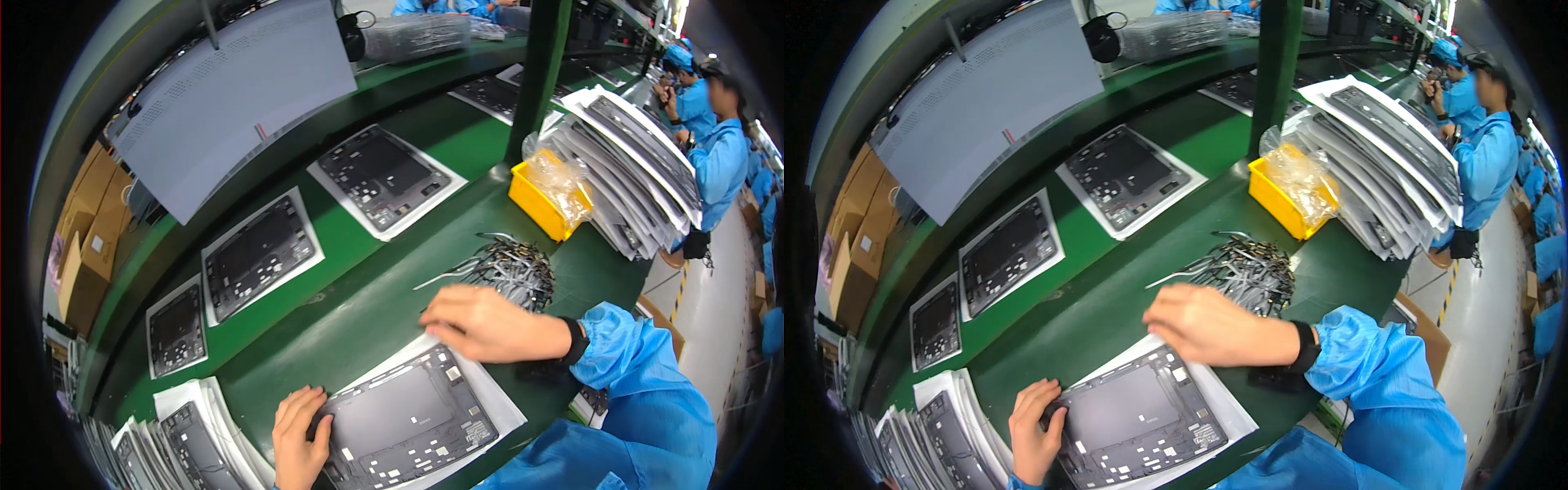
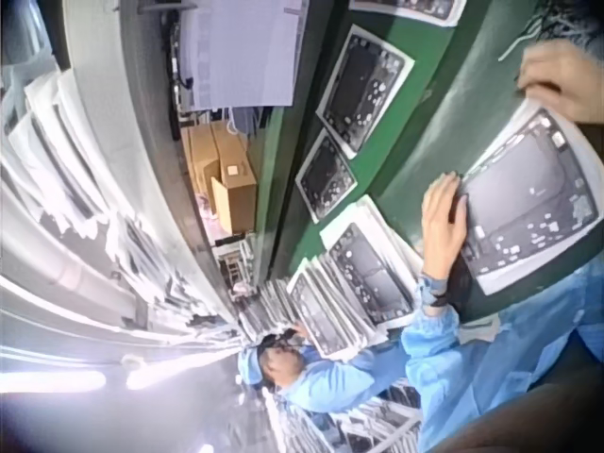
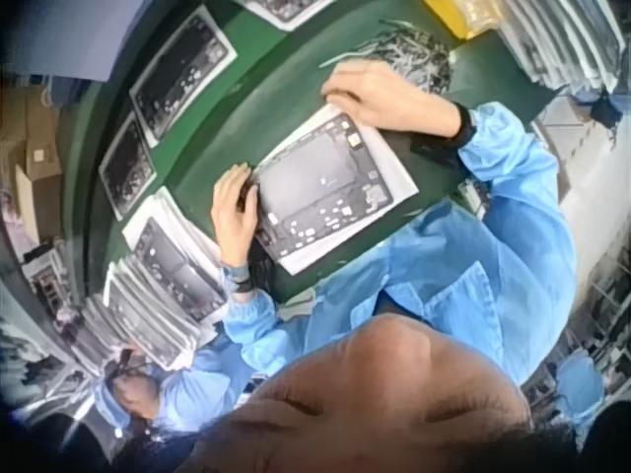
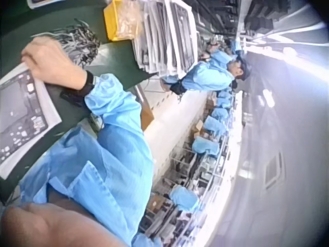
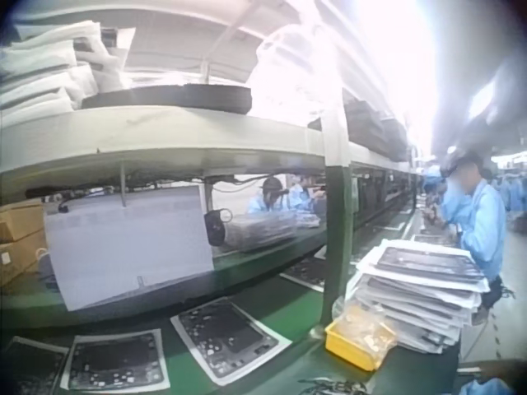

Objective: Manually routing cables, applying tape, and assembling internal components into tablet or laptop display back covers on a factory production conveyor belt line.

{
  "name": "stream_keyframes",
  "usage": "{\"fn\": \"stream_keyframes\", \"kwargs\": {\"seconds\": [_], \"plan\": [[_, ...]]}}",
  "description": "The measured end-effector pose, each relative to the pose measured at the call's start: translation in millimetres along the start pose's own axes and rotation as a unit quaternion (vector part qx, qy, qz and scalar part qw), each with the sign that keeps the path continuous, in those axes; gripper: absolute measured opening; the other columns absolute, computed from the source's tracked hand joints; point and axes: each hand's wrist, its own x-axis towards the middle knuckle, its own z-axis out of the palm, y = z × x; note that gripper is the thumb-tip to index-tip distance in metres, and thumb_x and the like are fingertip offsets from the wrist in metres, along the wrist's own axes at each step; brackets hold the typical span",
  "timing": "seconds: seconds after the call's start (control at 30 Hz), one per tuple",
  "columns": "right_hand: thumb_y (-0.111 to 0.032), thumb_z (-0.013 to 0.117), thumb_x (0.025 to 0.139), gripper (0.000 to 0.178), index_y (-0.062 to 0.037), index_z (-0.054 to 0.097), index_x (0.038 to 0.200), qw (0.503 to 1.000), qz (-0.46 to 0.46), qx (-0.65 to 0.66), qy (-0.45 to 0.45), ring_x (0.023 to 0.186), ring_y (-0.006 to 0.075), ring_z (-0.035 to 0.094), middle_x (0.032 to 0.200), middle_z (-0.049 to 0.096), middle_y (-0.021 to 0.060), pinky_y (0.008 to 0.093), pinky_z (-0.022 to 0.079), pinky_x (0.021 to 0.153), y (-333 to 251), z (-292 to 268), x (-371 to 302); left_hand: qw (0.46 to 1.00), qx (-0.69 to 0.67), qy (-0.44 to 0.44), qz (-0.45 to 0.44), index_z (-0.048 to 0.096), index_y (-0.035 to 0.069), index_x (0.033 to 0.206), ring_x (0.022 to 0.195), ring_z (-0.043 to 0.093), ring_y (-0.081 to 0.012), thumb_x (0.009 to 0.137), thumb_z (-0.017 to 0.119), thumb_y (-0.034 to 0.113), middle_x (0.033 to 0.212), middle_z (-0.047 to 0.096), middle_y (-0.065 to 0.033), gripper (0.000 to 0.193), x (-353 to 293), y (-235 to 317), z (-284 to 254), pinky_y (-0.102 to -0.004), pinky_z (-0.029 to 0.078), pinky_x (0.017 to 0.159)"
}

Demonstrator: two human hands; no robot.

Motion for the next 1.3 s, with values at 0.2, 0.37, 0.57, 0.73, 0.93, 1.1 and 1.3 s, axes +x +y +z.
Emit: {"fn": "stream_keyframes", "kwargs": {"seconds": [0.2,0.37,0.57,0.73,0.93,1.1,1.3], "plan": [[0.0,0.073,0.084,0.018,0.0019,0.074,0.102,0.976,0.205,-0.012,0.068,0.08,0.0317,0.072,0.092,0.073,0.0155,0.0372,0.058,0.075,47.5,-79.2,-7.2,0.994,-0.108,0.03,0.0,0.075,0.0,0.098,0.101,0.069,-0.0317,0.086,0.074,-0.007,0.105,0.075,-0.0155,0.014,-11.2,-3.6,11.8,-0.0372,0.054,0.09],[-0.002,0.075,0.082,0.022,0.0008,0.074,0.104,0.973,0.212,-0.084,-0.017,0.095,0.0324,0.068,0.098,0.072,0.0135,0.0396,0.056,0.086,61.7,-78.0,-14.2,0.993,-0.105,0.06,0.003,0.075,0.001,0.088,0.086,0.065,-0.0263,0.076,0.077,-0.006,0.092,0.074,-0.0098,0.014,-1.9,-6.1,28.8,-0.0367,0.048,0.084],[0.001,0.071,0.079,0.023,-0.0006,0.074,0.102,0.976,0.129,-0.174,-0.032,0.103,0.0347,0.062,0.101,0.07,0.014,0.0434,0.052,0.093,52.1,-81.7,-13.6,0.993,-0.102,0.057,0.018,0.074,0.002,0.089,0.088,0.066,-0.0272,0.076,0.078,-0.006,0.094,0.074,-0.0093,0.015,-3.4,-7.2,33.8,-0.0367,0.048,0.085],[0.0,0.074,0.079,0.019,-0.0005,0.077,0.097,0.963,0.125,-0.221,-0.086,0.098,0.0344,0.065,0.092,0.071,0.0144,0.0415,0.054,0.089,71.8,-78.1,-16.5,0.994,-0.1,0.036,0.016,0.075,0.003,0.095,0.095,0.067,-0.028,0.078,0.078,-0.003,0.101,0.075,-0.0083,0.018,-6.5,-15.1,32.3,-0.0376,0.048,0.088],[-0.006,0.067,0.079,0.01,0.0012,0.071,0.086,0.958,0.25,-0.134,0.025,0.075,0.0168,0.065,0.081,0.07,0.0074,0.0321,0.05,0.07,59.6,-113.9,-7.6,0.992,-0.113,0.049,0.016,0.074,0.003,0.091,0.09,0.066,-0.0282,0.077,0.077,-0.004,0.095,0.074,-0.0086,0.015,-3.3,-11.0,36.7,-0.0369,0.048,0.085],[-0.006,0.065,0.077,0.012,0.0009,0.07,0.085,0.961,0.211,-0.16,0.079,0.066,0.0176,0.065,0.071,0.066,0.008,0.0347,0.05,0.063,54.3,-122.7,-6.1,0.992,-0.111,0.05,0.027,0.074,0.006,0.092,0.09,0.064,-0.0249,0.079,0.079,-0.001,0.098,0.074,-0.0036,0.016,-1.3,-12.3,41.4,-0.0365,0.044,0.081],[-0.003,0.07,0.074,0.013,-0.0002,0.072,0.086,0.957,0.196,-0.186,-0.106,0.079,0.0338,0.071,0.084,0.073,0.0161,0.0422,0.056,0.071,45.9,-81.4,-2.7,0.992,-0.117,0.046,0.012,0.074,0.003,0.09,0.09,0.066,-0.0276,0.078,0.077,-0.004,0.095,0.074,-0.0079,0.015,2.3,-5.8,40.8,-0.0375,0.048,0.086]]}}
